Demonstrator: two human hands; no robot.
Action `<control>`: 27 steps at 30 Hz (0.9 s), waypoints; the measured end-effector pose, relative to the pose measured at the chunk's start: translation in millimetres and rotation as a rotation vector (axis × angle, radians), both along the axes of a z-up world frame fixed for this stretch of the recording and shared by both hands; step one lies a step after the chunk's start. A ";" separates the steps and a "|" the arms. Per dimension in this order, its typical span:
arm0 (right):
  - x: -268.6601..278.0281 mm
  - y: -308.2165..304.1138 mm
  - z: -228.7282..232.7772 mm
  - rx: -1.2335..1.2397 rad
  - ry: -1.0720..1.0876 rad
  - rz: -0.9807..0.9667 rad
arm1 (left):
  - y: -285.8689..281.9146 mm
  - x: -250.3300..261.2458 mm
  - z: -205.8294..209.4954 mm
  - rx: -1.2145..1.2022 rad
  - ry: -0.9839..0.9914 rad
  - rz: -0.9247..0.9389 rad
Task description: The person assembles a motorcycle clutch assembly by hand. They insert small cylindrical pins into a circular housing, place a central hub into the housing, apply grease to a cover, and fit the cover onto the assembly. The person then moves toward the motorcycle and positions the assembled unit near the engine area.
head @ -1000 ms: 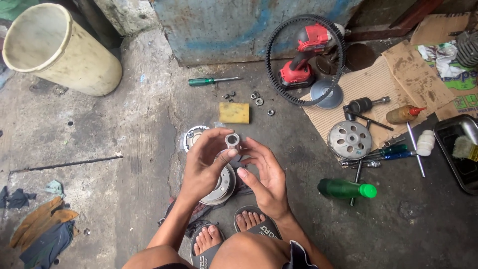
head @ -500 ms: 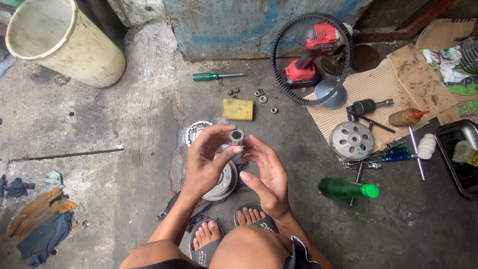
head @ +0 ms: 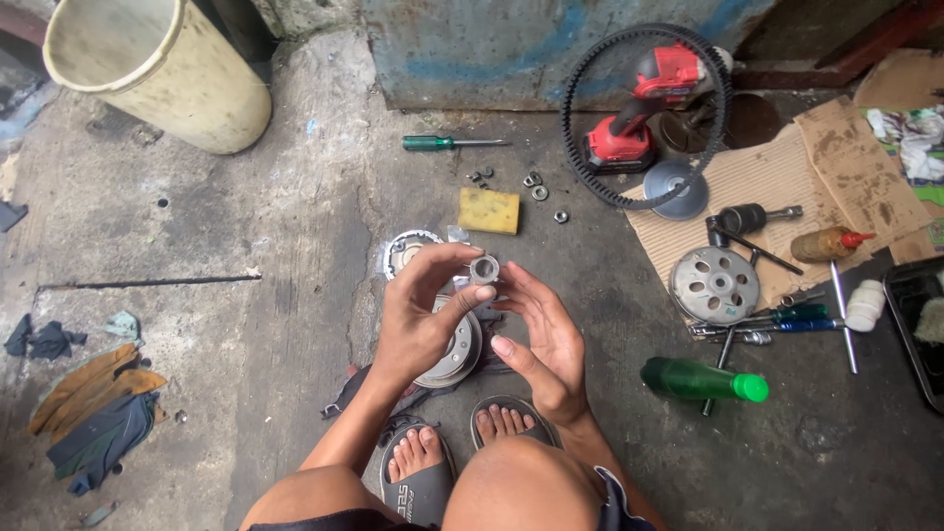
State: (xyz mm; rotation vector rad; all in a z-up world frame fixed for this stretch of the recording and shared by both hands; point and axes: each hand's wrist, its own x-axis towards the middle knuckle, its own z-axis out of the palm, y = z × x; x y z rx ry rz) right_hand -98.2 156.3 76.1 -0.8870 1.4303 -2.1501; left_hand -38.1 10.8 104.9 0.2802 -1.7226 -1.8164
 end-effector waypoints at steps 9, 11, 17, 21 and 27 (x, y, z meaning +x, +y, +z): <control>-7.5 -15.6 -1.6 0.049 0.091 0.111 | -19.6 26.2 5.7 0.058 -0.032 0.027; -6.0 -18.9 -5.5 0.041 0.062 0.134 | -23.9 31.3 4.0 0.062 -0.035 0.046; -2.4 -35.9 -11.7 0.050 0.016 0.184 | -38.3 49.1 5.4 0.063 -0.025 0.094; 3.7 -60.8 -3.6 0.100 0.222 0.105 | -42.5 52.9 -0.4 -0.002 0.029 0.191; 10.3 -89.4 6.1 0.154 0.505 -0.053 | -46.5 59.3 -4.5 -0.129 0.000 0.310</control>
